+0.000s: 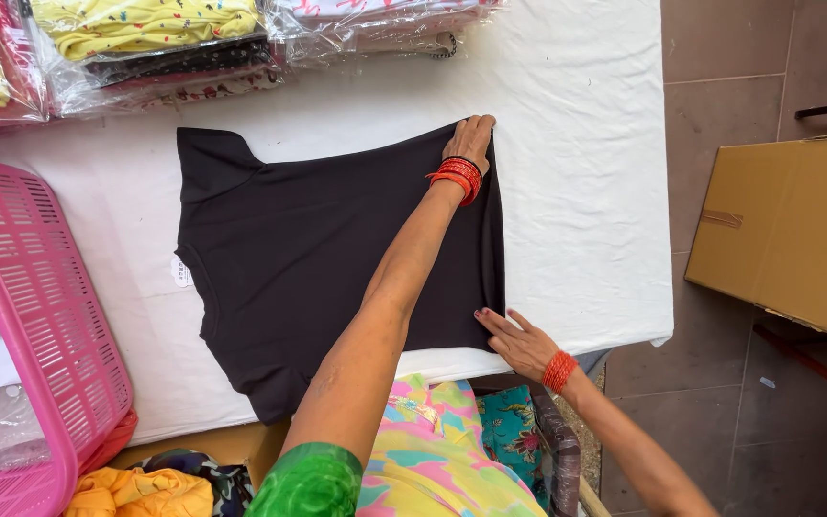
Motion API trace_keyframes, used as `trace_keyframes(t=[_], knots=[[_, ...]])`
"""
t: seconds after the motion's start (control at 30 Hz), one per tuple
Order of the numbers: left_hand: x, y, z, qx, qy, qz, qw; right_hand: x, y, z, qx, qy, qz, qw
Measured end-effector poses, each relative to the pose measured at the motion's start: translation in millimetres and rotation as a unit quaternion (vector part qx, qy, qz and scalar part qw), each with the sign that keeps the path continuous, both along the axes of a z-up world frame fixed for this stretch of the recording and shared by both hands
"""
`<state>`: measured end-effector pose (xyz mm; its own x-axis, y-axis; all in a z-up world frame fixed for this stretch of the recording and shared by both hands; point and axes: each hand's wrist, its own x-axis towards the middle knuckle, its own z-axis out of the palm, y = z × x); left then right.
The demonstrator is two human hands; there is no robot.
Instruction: The person folds a white patterned cloth and places it into a clear plastic bag, then stacks it with other packaged items. They then fold a black t-shirt and a yellow t-shirt by hand on the table.
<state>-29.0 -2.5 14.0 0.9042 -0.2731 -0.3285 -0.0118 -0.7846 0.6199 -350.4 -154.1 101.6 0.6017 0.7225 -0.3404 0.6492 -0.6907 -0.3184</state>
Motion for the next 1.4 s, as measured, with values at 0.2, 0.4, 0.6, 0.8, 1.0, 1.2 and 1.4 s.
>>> trace_keyframes(t=[0.2,0.4,0.6,0.8,1.0,1.2,1.4], knots=[[0.4,-0.6,-0.3,0.011,0.02,-0.013,1.0,28.3,-10.1,-21.3,0.001,0.099,0.189,0.977],[2.3,8.5,11.6,-0.008,0.046,-0.061,0.997,37.8,4.6,-8.2,0.101,0.137,-0.088,0.981],[-60.4,69.6,20.6,-0.147,-0.026,-0.093,0.984,40.9,10.8,-17.8,0.238,0.11,-0.366,0.893],[-216.5,236.5,100.9,-0.09,-0.223,0.09,0.967,81.1,9.5,-30.7,0.195,0.176,-0.463,0.847],[-412.7,341.1,78.4,0.188,-0.053,0.492,0.848,84.5,12.5,-29.7,0.181,0.166,-0.466,0.85],[-440.6,335.8,58.9,0.132,0.093,0.483,0.861,84.1,13.0,-32.1,0.17,0.148,-0.462,0.858],[-454.3,350.4,34.5,0.107,0.076,0.431,0.893,85.3,12.9,-29.7,0.14,0.137,-0.463,0.864]])
